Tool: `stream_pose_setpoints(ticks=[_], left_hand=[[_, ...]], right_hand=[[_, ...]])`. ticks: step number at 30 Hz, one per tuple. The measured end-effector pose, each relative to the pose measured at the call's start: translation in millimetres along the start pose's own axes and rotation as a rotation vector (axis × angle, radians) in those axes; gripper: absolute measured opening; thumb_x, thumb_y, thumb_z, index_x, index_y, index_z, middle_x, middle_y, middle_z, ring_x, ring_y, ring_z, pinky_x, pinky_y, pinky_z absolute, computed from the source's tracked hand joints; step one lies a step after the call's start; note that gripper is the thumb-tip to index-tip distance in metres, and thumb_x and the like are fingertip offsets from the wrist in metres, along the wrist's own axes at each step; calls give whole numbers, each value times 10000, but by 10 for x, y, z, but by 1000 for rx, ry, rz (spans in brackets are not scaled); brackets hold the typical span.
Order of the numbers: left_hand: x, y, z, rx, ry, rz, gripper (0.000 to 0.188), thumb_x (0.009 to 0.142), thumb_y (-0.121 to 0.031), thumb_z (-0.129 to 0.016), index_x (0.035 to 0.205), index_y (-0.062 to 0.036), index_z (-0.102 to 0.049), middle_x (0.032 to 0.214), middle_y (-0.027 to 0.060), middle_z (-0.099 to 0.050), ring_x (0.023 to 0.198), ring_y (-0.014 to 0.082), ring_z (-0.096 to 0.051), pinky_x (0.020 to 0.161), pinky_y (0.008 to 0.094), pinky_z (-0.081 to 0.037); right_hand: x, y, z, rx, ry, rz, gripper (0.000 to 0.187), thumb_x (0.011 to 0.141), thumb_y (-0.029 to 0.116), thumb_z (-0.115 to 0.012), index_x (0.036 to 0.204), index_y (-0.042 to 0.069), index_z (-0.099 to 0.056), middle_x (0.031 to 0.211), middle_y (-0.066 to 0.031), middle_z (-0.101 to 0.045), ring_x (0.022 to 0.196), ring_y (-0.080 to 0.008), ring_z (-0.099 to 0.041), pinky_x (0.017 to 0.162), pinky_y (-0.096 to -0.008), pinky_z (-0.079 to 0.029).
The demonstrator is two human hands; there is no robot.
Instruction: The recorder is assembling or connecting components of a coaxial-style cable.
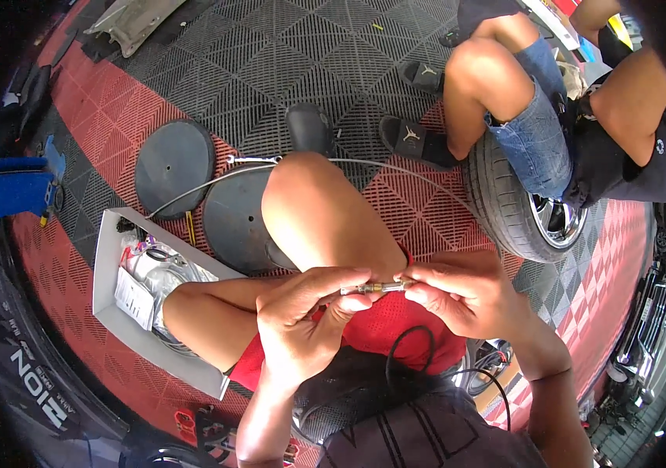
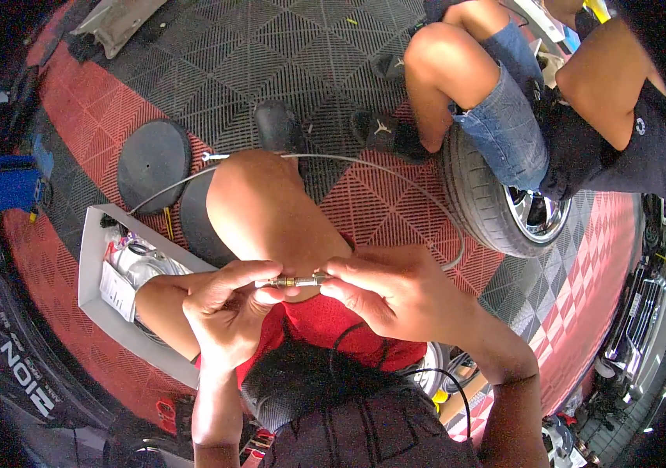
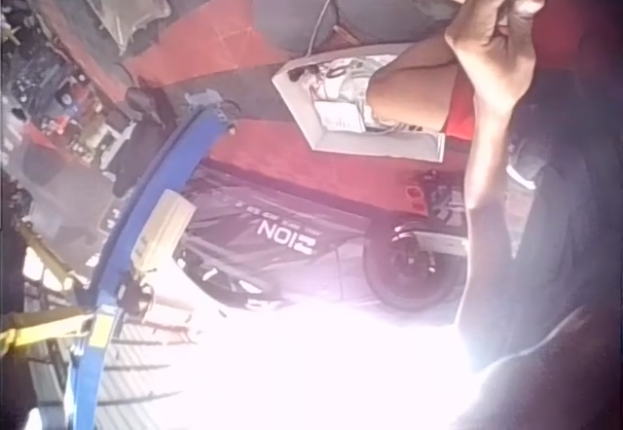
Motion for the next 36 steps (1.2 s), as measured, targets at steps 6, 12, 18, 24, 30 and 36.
stream_pose_setpoints(ticks=[6,12,18,24,30,36], left_hand=[[35,-50,32,130,13,-33,190,827,27,-705,1017,25,-688,898,156,-718,775,198,-723,696,275,-582],[83,-119,41,262,96,-141,120,880,-13,-676,975,60,-675,875,166,-705,792,195,-713,692,268,-583],[137,-110,66,171,117,-170,117,878,-21,-682,964,58,-679,889,175,-711,781,200,-715,670,268,-593],[127,-142,126,165,112,-159,158,833,83,-668,979,32,-699,899,149,-718,767,192,-721,679,279,-598],[90,-145,141,220,87,-109,166,813,69,-694,973,24,-701,885,141,-722,756,185,-721,675,273,-588],[24,-53,163,267,36,-1,156,821,-20,-727,968,22,-699,854,132,-726,739,192,-720,645,282,-556]], right_hand=[[18,29,6,19,33,-42,192,849,79,-713,978,-56,-668,790,-169,-687,588,-287,-678,491,-349,-530],[30,30,-4,90,146,-165,171,872,84,-686,951,-68,-673,784,-188,-683,598,-294,-680,504,-351,-525],[55,43,-8,242,186,-309,166,923,86,-624,978,-60,-680,730,-169,-668,575,-206,-654,524,-328,-491],[90,61,-49,250,218,-340,168,935,99,-614,969,-47,-690,695,-160,-653,542,-170,-615,508,-315,-469],[102,88,-86,244,149,-280,166,926,109,-632,924,-48,-686,712,-161,-657,544,-212,-631,498,-326,-465],[68,41,-133,147,56,-163,136,894,96,-666,934,-34,-673,735,-178,-657,565,-286,-646,493,-351,-483]])
Point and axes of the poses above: each hand's wrist, its own x-axis towards the middle knuckle, its own z-axis out of the back of the hand, y = z × x, the point moved 4 cm from there along x, towards the middle knuckle
